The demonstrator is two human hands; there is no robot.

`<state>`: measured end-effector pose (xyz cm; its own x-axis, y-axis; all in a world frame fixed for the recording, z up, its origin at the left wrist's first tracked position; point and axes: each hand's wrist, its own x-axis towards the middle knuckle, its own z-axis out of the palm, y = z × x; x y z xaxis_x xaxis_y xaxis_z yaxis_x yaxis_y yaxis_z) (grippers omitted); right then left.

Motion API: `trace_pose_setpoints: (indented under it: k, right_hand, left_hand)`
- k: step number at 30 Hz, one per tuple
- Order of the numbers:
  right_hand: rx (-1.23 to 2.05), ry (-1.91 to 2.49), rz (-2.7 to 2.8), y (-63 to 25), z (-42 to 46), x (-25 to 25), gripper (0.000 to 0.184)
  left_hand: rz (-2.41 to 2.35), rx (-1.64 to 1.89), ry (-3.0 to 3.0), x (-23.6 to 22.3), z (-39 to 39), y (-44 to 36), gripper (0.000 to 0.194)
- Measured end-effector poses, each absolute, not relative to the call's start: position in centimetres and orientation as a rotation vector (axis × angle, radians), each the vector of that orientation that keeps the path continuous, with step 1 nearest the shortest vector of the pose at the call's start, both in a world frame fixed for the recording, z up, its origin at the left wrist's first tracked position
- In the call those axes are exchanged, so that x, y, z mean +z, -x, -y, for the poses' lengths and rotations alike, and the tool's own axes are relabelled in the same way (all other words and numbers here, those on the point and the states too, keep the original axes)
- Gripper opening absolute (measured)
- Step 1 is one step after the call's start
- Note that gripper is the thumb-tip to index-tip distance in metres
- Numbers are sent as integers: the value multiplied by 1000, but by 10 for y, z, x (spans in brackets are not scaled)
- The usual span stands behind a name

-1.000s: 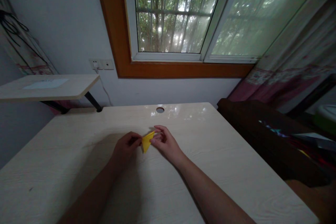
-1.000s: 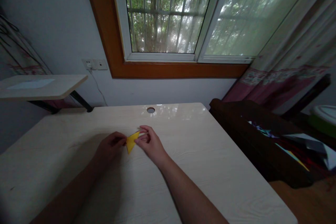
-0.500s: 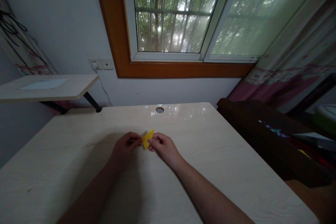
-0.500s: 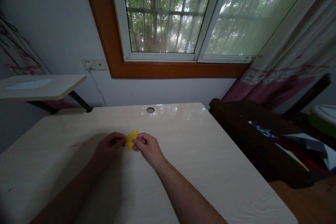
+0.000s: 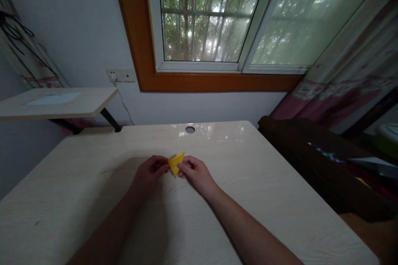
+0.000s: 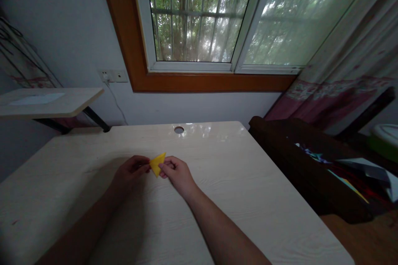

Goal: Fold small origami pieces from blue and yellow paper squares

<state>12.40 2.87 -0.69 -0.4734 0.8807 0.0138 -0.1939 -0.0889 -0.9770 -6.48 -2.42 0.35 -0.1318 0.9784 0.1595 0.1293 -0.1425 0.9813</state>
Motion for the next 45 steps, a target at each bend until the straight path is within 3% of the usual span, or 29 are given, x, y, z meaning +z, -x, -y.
trace_pose_setpoints:
  k: [9, 23, 45]
  right_hand:
    - [1665, 814, 1399, -124, -28, -5, 29]
    - [1559, 846, 1562, -127, -26, 0, 29]
    - [1531, 889, 1639, -129, -26, 0, 29]
  left_hand:
    - [-1301, 1321, -1339, 8, 24, 63, 30]
    - [-1374, 1230, -1431, 10, 25, 61, 20]
    - [-1359, 1204, -1367, 4, 25, 63, 23]
